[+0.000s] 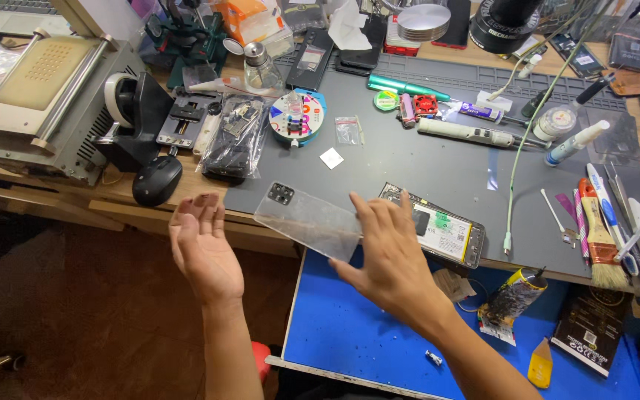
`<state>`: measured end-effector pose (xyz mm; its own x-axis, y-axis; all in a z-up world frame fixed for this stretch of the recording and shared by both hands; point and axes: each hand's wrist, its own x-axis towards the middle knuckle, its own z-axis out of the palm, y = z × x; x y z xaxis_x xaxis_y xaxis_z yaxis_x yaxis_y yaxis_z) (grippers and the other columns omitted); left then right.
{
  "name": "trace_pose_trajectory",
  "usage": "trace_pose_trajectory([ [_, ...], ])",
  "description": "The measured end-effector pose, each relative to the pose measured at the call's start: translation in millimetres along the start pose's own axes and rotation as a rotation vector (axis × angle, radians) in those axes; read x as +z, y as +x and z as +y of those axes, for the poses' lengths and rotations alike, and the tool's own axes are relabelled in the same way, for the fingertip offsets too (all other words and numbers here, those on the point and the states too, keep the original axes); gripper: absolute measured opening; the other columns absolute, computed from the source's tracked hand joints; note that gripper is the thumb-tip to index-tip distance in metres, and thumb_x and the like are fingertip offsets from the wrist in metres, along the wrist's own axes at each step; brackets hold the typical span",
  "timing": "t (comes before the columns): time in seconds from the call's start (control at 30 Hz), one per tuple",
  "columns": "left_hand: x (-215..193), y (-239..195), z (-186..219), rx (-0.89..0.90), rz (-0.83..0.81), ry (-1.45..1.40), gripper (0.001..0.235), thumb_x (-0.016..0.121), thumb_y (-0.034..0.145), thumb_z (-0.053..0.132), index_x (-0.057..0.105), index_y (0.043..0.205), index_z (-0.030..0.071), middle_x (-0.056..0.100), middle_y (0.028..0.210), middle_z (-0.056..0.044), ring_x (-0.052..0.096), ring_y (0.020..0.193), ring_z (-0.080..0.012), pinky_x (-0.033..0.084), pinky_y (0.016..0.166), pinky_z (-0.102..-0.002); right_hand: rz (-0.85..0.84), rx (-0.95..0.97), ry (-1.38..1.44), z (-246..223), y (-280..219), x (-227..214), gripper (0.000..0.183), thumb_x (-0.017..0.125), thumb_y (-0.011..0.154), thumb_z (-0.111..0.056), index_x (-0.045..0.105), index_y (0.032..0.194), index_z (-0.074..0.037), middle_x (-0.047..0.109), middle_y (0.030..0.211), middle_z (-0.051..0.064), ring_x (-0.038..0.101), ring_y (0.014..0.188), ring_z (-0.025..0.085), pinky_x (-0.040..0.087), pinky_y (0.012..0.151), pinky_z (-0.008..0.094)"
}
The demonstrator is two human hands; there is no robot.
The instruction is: The person holds a smartphone, rotates it to show the back, and then places it on the workbench. They pick up a small white cloth and wipe the back of the phone thoroughly. The person then picks up the phone again and continues wiping it with the cloth.
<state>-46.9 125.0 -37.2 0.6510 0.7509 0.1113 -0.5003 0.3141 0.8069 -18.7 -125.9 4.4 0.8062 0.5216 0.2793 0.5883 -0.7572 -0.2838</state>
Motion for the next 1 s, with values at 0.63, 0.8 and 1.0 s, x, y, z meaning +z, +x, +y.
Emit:
trace_pose_trajectory([
  [0.63, 92, -99, -15, -0.671, -0.824, -0.678, 0.076, 0.064, 0.103, 0.052, 0.04, 0.152, -0.001, 0.062, 0.109, -0.023, 0.065, 0.1, -0.0395, 0.037, 0.118, -0.063, -0.328, 0.53, 2.164, 57, -145, 0, 0.061, 0.051, 0.098, -0.058, 0.061, 0.122, -0.002, 0.07, 0.124, 0.022, 0.07, 0.112, 0.034, 0.054, 0.098, 0.05],
  [0.8, 105, -110, -17, -0.68, -0.931, -0.665, 0.076, 0.062, 0.104, 0.057, 0.043, 0.151, 0.001, 0.061, 0.102, -0.018, 0.066, 0.091, -0.0358, 0.047, 0.113, -0.06, -0.607, 0.542, 2.339, 51, -139, -14, 0.084, 0.079, 0.082, -0.045, 0.047, 0.141, 0.006, 0.06, 0.128, 0.04, 0.068, 0.11, 0.052, 0.057, 0.1, 0.057],
  [1.0, 116, -112, -18, -0.631, -1.0, -0.678, 0.07, 0.062, 0.107, 0.054, 0.044, 0.152, 0.004, 0.06, 0.101, -0.015, 0.065, 0.088, -0.0337, 0.049, 0.111, -0.058, -0.677, 0.453, 2.236, 63, -134, -24, 0.083, 0.09, 0.08, -0.051, 0.056, 0.135, 0.001, 0.064, 0.134, 0.034, 0.07, 0.116, 0.038, 0.054, 0.109, 0.053],
])
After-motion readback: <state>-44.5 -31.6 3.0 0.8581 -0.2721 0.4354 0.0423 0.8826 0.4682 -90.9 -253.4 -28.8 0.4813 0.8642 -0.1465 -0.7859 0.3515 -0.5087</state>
